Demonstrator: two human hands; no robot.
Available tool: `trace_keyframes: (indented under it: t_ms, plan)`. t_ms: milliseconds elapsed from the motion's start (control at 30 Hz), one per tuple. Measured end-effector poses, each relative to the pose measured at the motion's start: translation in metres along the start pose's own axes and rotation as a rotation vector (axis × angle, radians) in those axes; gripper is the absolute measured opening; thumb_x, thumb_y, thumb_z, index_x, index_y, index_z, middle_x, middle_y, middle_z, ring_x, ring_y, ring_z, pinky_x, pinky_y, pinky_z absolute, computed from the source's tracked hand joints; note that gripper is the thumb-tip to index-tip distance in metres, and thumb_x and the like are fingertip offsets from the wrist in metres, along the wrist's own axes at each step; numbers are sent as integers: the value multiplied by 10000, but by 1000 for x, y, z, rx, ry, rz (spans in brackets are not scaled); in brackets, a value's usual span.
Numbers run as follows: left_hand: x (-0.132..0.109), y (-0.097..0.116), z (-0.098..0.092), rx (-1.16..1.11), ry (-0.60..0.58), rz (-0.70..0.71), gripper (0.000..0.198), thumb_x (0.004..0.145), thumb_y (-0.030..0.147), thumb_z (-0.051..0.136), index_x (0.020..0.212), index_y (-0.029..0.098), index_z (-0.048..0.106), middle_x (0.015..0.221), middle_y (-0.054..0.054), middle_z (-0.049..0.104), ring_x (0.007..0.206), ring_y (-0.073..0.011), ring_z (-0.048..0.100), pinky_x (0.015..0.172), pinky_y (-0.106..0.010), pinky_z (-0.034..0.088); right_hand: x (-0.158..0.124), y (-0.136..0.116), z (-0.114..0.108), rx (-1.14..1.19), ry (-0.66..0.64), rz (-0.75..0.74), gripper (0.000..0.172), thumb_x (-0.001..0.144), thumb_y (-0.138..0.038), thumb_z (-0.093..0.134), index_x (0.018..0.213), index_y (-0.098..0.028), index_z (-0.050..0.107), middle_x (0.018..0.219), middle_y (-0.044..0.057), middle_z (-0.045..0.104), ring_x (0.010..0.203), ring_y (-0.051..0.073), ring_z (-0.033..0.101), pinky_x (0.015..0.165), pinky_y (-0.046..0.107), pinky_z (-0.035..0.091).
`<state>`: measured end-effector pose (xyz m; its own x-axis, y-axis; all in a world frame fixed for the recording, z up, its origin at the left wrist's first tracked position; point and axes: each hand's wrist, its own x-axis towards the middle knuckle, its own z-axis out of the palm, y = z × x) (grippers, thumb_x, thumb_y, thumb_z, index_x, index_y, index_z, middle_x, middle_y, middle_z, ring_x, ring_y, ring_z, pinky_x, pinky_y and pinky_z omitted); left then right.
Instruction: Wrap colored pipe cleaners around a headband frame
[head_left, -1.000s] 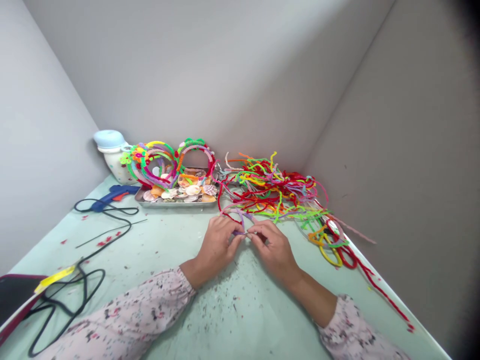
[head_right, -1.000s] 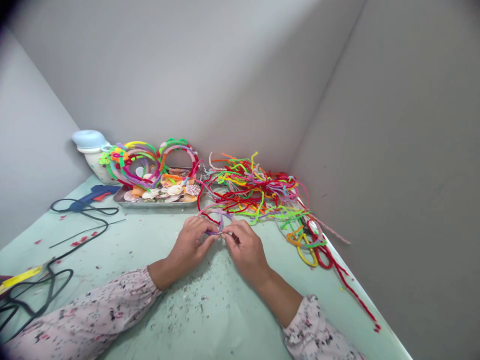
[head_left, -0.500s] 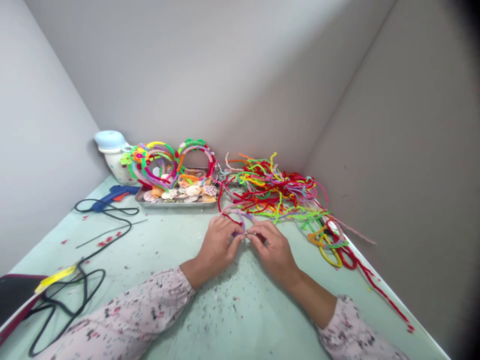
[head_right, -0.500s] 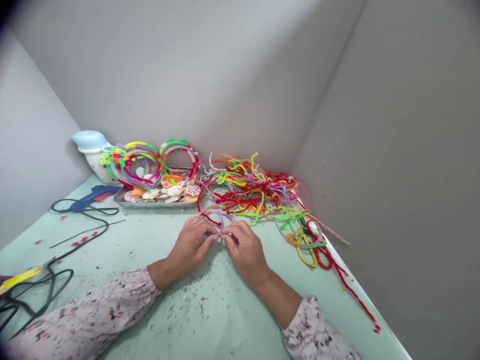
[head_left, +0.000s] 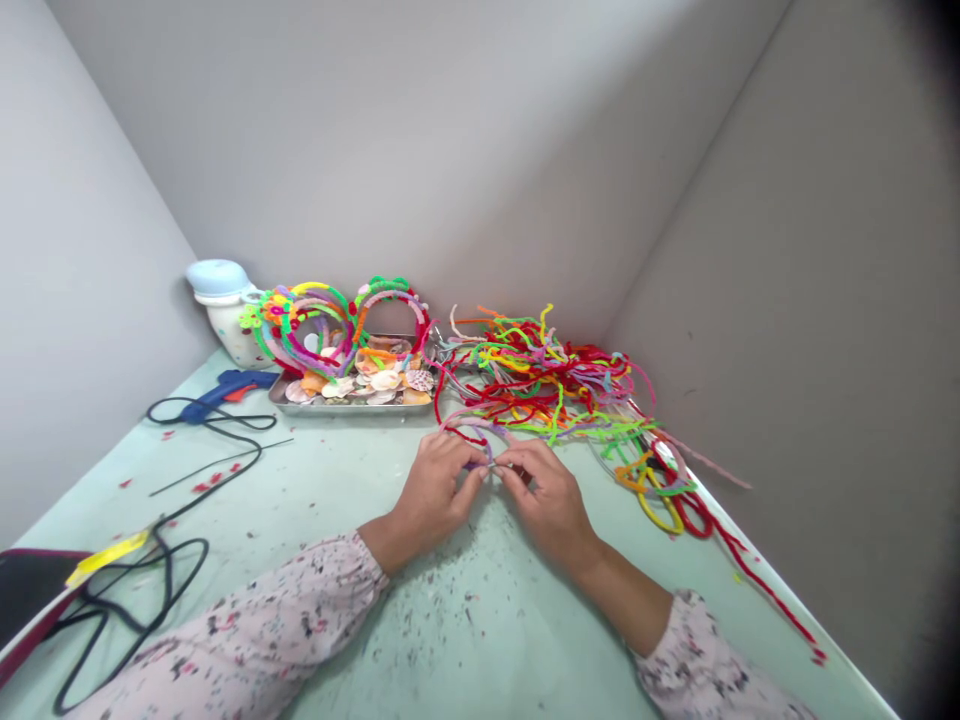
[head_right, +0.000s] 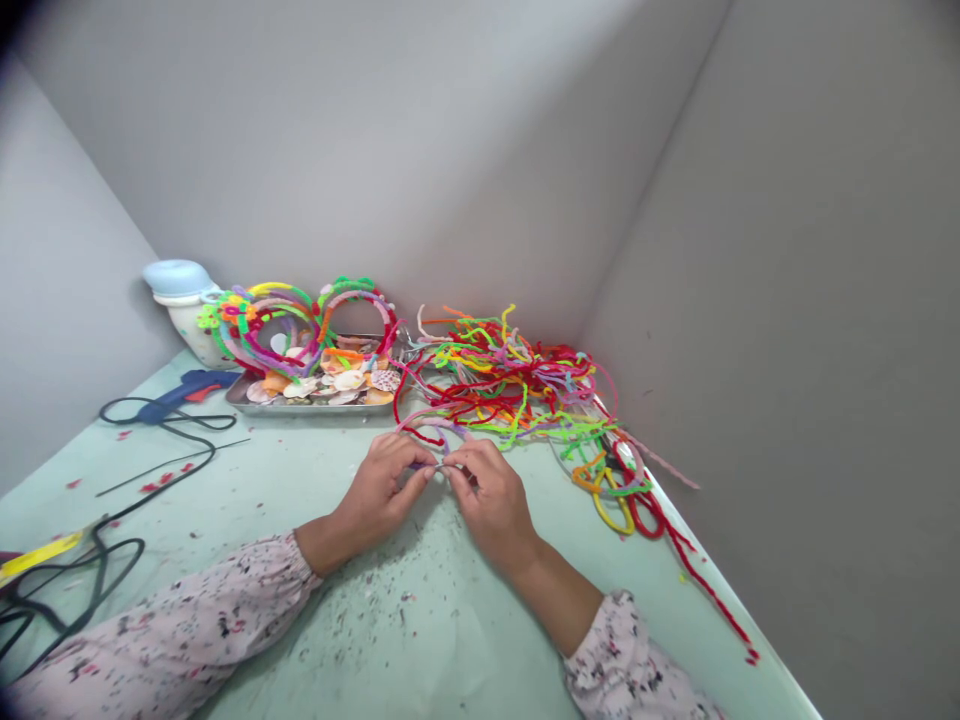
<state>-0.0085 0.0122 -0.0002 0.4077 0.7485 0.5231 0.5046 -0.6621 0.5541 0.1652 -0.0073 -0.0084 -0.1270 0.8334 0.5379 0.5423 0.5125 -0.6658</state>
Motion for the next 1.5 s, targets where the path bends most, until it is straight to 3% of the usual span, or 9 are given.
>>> trace_keyframes:
  t_ms: [267,433,767,1067,1300,1500]
  plan:
    - [-1,1,-1,-14,96,-50,102,878,228,506,858,179,592,839,-44,619,864,-201,540,832,-357,381,-2,-4,-1,41,134,-74,86,836,-183,596,908,-214,632,977,55,554,860,159,569,681,267,509]
    - [-1,-3,0,-55,161,-129,96,884,230,506,849,177,579,836,-37,602,859,-188,535,821,-335,389,-3,-3,1,65,8,-66,114,852,-185,570,936,-212,642,949,51,585,763,137,584,662,267,511]
    - [-1,0,-1,-197,16,-141,124,901,237,475,907,181,585,893,-37,606,886,-180,537,821,-314,401,-2,4,5,140,-48,75,246,845,-243,582,1087,-225,624,1090,67,569,831,155,602,655,271,532]
    - [-3,3,-1,-187,-26,-91,130,895,202,463,921,186,589,892,-34,618,876,-180,542,818,-320,394,0,3,2,198,-45,110,199,857,-251,572,1035,-233,659,1046,58,605,937,176,589,725,274,507]
    - [-5,2,3,-173,-21,-181,134,877,253,500,955,187,587,896,-47,631,835,-183,547,742,-301,426,1,0,0,227,-64,89,139,872,-227,536,944,-214,655,968,52,602,918,176,580,780,294,485]
    - [-4,5,2,-186,-67,-146,123,891,243,468,894,182,575,848,-33,620,808,-172,538,735,-294,426,1,-1,0,206,-64,105,98,860,-237,543,858,-200,634,871,39,585,824,170,571,728,287,475]
